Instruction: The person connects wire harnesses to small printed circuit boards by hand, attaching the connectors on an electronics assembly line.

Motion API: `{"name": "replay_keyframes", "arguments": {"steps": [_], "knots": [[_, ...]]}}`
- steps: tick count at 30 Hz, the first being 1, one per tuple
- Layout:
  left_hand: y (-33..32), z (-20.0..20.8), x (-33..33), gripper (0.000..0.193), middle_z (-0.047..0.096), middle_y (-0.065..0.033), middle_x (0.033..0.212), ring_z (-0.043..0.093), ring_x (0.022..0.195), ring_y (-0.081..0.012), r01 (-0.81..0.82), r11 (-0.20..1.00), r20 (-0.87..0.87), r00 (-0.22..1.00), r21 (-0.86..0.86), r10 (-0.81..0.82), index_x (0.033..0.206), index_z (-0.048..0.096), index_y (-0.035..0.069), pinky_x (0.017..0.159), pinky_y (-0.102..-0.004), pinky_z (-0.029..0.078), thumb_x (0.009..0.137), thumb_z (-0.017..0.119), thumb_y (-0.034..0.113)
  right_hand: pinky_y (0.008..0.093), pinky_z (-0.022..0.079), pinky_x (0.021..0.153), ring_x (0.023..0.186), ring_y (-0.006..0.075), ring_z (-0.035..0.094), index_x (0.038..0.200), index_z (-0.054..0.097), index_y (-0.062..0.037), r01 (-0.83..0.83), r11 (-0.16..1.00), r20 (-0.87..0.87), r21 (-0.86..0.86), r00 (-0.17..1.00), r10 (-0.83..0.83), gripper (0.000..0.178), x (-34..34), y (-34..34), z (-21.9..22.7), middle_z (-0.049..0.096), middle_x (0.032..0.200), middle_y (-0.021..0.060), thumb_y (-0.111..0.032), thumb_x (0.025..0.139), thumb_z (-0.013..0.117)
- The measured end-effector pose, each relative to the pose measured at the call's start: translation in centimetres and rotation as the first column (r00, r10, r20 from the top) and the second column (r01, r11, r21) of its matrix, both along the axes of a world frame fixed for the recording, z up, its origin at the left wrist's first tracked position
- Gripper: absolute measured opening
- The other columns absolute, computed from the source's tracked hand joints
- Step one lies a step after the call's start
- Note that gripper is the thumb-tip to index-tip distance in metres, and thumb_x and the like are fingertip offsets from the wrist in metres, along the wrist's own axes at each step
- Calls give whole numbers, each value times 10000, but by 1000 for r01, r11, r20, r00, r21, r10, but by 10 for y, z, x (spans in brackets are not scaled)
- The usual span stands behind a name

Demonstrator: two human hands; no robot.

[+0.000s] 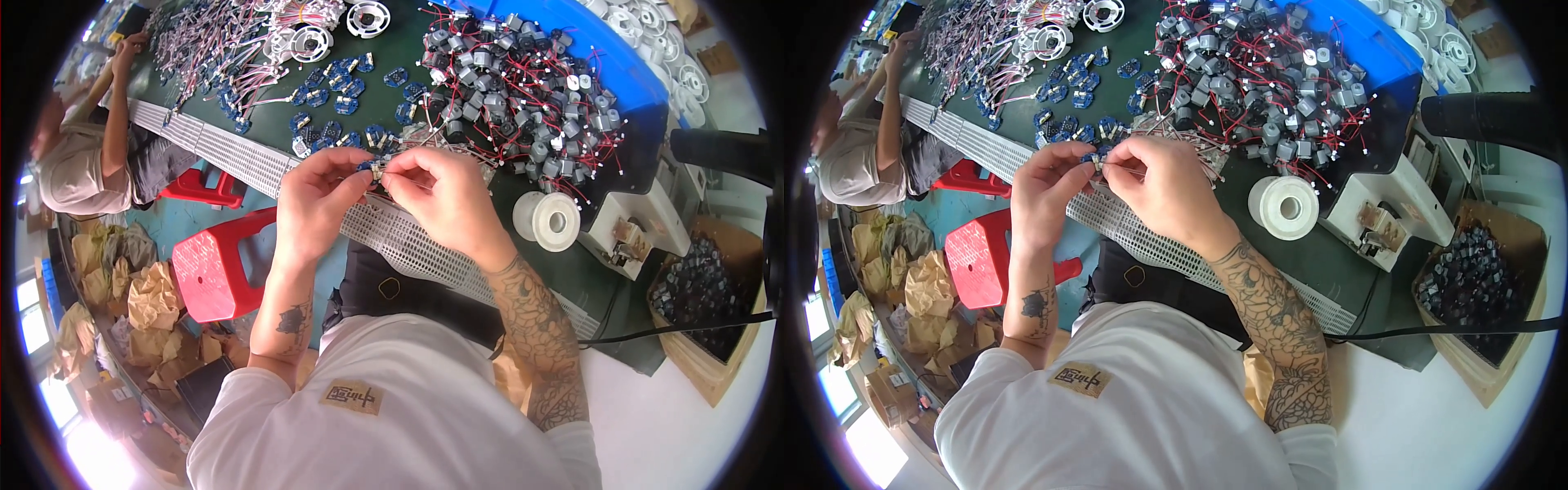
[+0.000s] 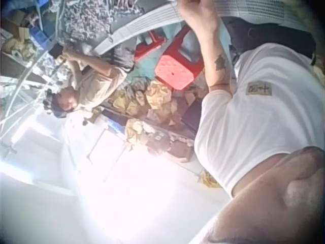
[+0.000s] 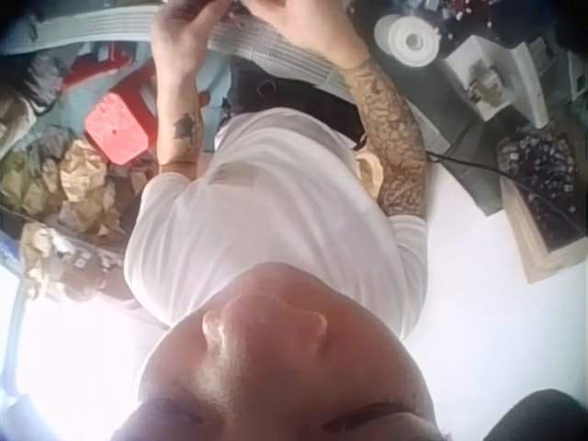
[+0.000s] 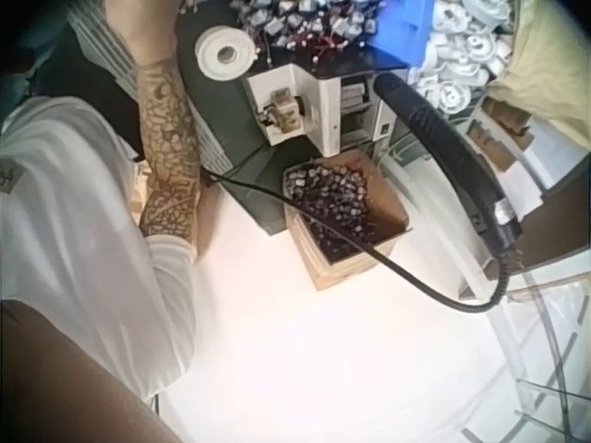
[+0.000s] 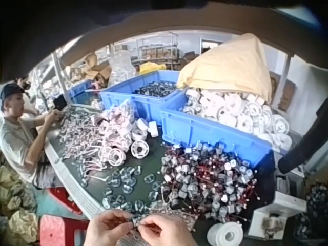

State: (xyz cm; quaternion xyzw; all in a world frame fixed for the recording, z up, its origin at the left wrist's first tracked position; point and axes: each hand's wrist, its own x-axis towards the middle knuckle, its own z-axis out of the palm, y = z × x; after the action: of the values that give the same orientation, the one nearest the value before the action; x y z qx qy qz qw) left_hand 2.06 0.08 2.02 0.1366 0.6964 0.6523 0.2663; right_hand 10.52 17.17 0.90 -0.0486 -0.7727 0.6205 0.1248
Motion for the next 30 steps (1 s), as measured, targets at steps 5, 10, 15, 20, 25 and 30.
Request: {"name": "replay_keyframes", "arguments": {"steps": [5, 10, 15, 20, 25, 30], "knots": [[-1, 0, 0, 220, 687, -31, 928, 624, 812, -72, 2, 1000, -33, 999, -26, -3, 1108, 681, -32, 714, -213, 507, 888, 680, -23, 264, 519, 612, 669, 111, 654, 897, 675, 36, -19, 998, -52, 55, 998, 22, 83, 0, 2, -1, 688, 771, 80, -34, 871, 710], [-3, 2, 0, 212, 692, -23, 936, 616, 813, -57, 41, 996, -84, 995, -78, -47, 1092, 702, -16, 723, -206, 492, 880, 688, -20, 290, 490, 573, 622, 149, 631, 863, 662, 37, -23, 992, -112, 124, 993, 37, 75, 0, 3, 1, 657, 724, 93, -26, 851, 702], [-7, 0, -1, 193, 693, -27, 930, 616, 810, -56, 53, 994, -118, 991, -100, -65, 1070, 710, -18, 716, -209, 497, 880, 680, -28, 302, 472, 551, 607, 180, 634, 858, 662, 38, -39, 985, -132, 167, 989, 61, 65, -2, 2, -1, 653, 725, 120, -15, 837, 693], [-9, -4, 0, 179, 689, -26, 912, 617, 782, -63, 58, 998, -138, 989, -9, -58, 1054, 709, -28, 701, -209, 502, 880, 667, -44, 309, 488, 554, 604, 190, 642, 851, 665, 35, -29, 990, -205, 140, 977, 57, 56, -2, -4, -6, 666, 734, 118, -5, 831, 699], [-21, -2, -12, 199, 694, -58, 941, 642, 773, -92, 153, 987, -63, 987, 39, -150, 1081, 693, -39, 698, -222, 524, 883, 669, -59, 323, 521, 599, 649, 233, 651, 930, 671, 26, -86, 990, -96, 109, 991, 97, 108, -3, -9, 1, 677, 809, 120, 6, 830, 706], [-51, 26, -70, 251, 692, -60, 909, 625, 780, -100, -15, 998, -317, 949, -68, -7, 1125, 695, -23, 696, -242, 511, 877, 663, -11, 394, 535, 657, 752, 314, 629, 1079, 628, -10, 144, 870, -402, 471, 913, 67, 300, 31, -36, 50, 624, 988, 129, 2, 787, 695]]}}
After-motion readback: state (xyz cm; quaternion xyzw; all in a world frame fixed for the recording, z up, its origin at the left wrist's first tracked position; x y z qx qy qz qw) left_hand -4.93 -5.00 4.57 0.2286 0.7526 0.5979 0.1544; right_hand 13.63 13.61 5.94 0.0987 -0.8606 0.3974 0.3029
